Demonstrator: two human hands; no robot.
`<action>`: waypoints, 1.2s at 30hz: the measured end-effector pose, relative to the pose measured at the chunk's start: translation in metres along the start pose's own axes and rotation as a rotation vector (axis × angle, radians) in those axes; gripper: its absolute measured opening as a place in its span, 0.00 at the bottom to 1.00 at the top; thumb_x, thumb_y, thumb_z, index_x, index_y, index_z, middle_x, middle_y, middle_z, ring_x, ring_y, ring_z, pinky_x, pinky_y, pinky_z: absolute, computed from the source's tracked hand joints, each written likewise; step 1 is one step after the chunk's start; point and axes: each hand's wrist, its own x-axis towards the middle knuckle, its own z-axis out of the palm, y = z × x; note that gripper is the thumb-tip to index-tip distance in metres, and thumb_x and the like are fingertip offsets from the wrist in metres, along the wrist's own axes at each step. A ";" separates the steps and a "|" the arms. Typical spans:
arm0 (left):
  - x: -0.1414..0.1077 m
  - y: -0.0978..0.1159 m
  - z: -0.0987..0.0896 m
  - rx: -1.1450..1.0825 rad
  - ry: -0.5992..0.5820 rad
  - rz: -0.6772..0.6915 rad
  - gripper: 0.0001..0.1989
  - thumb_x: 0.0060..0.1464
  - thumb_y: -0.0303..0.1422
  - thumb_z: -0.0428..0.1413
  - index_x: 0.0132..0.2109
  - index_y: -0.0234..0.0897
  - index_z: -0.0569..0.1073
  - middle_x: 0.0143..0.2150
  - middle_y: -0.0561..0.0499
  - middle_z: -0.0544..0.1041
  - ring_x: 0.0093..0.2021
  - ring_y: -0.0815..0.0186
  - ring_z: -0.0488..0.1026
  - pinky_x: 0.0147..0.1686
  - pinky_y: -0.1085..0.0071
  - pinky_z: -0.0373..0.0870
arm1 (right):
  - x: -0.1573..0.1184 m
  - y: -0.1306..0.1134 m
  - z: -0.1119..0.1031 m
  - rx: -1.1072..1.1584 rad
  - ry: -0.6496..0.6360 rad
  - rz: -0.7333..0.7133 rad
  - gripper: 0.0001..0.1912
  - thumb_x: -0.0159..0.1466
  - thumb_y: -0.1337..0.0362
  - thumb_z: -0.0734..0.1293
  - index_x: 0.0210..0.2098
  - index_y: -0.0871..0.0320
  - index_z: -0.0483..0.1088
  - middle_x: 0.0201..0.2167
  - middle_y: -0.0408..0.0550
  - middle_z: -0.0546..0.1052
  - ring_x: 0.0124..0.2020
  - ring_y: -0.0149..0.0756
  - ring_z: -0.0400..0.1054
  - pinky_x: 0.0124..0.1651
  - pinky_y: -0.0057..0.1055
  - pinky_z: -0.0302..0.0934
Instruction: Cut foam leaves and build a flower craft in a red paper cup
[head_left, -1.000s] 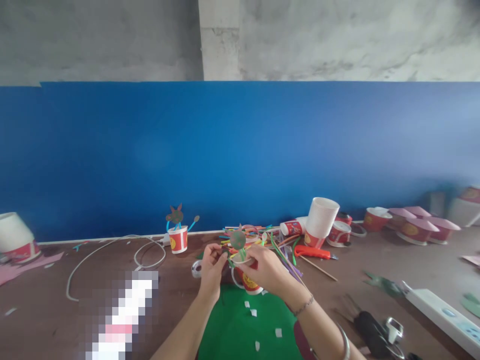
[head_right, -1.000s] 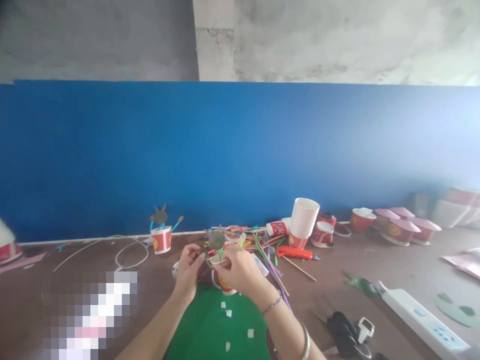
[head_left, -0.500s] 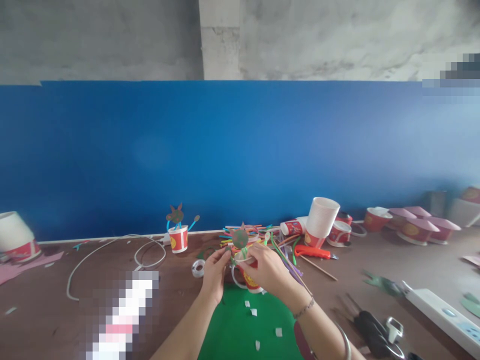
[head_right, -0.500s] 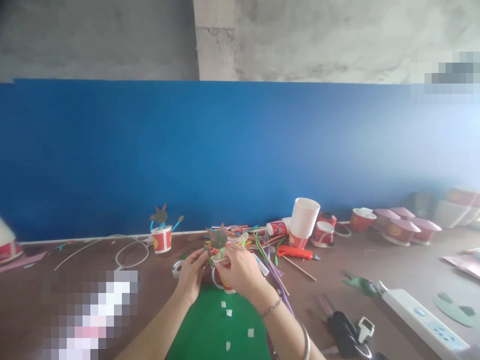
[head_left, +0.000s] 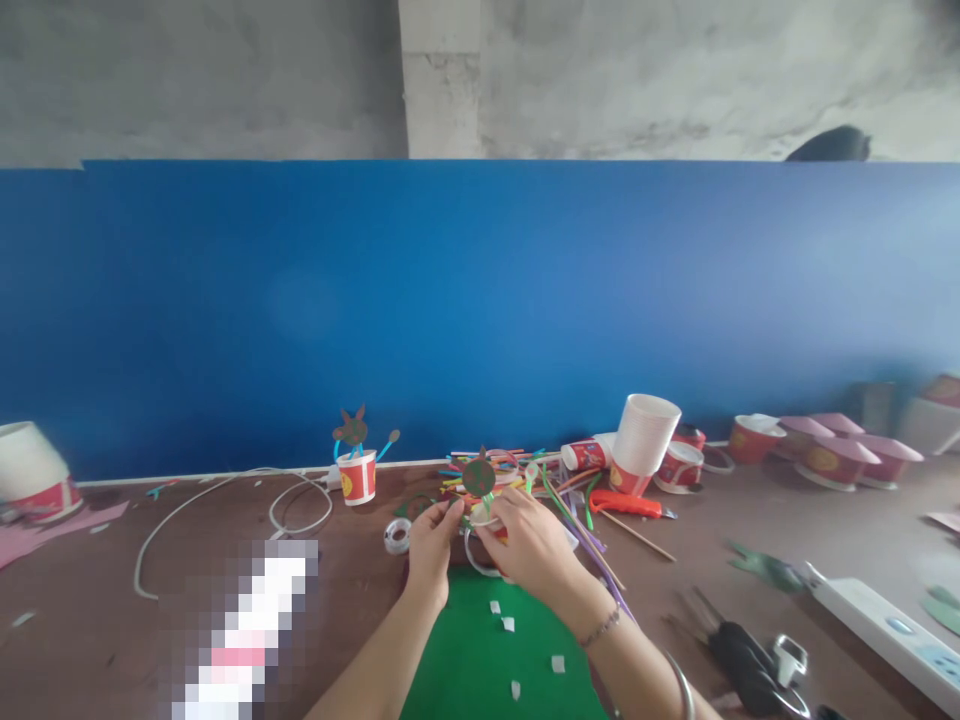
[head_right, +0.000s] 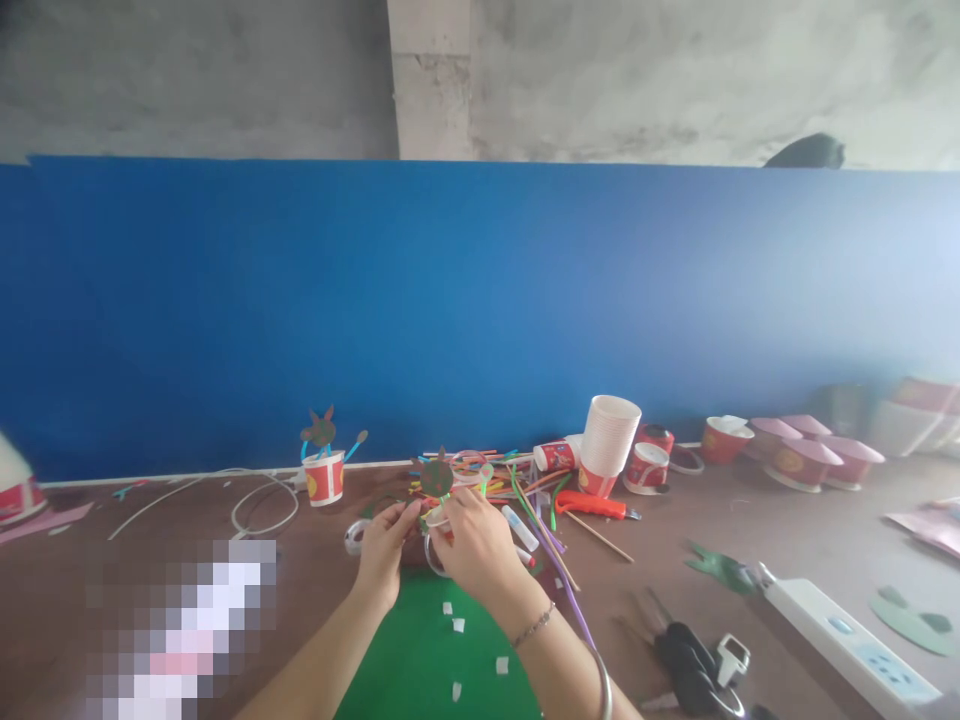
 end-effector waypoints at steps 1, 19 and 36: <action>0.000 -0.001 0.000 0.011 0.002 0.010 0.14 0.40 0.39 0.63 0.30 0.31 0.77 0.28 0.47 0.78 0.26 0.68 0.70 0.27 0.75 0.64 | 0.000 -0.001 0.000 -0.001 -0.001 -0.004 0.05 0.57 0.67 0.63 0.25 0.57 0.65 0.28 0.47 0.71 0.33 0.36 0.65 0.34 0.28 0.57; 0.000 -0.007 -0.003 0.056 0.061 0.107 0.14 0.40 0.40 0.62 0.30 0.32 0.77 0.30 0.45 0.78 0.32 0.60 0.74 0.32 0.68 0.69 | -0.002 -0.002 0.004 0.064 0.001 -0.040 0.04 0.58 0.67 0.62 0.28 0.56 0.68 0.30 0.45 0.71 0.34 0.36 0.65 0.36 0.28 0.58; -0.005 0.002 0.006 -0.177 0.063 0.025 0.19 0.40 0.39 0.63 0.39 0.34 0.73 0.35 0.45 0.79 0.39 0.59 0.75 0.39 0.67 0.69 | 0.000 0.001 0.005 0.093 0.080 -0.007 0.04 0.59 0.66 0.63 0.27 0.57 0.67 0.29 0.48 0.71 0.34 0.37 0.65 0.38 0.30 0.58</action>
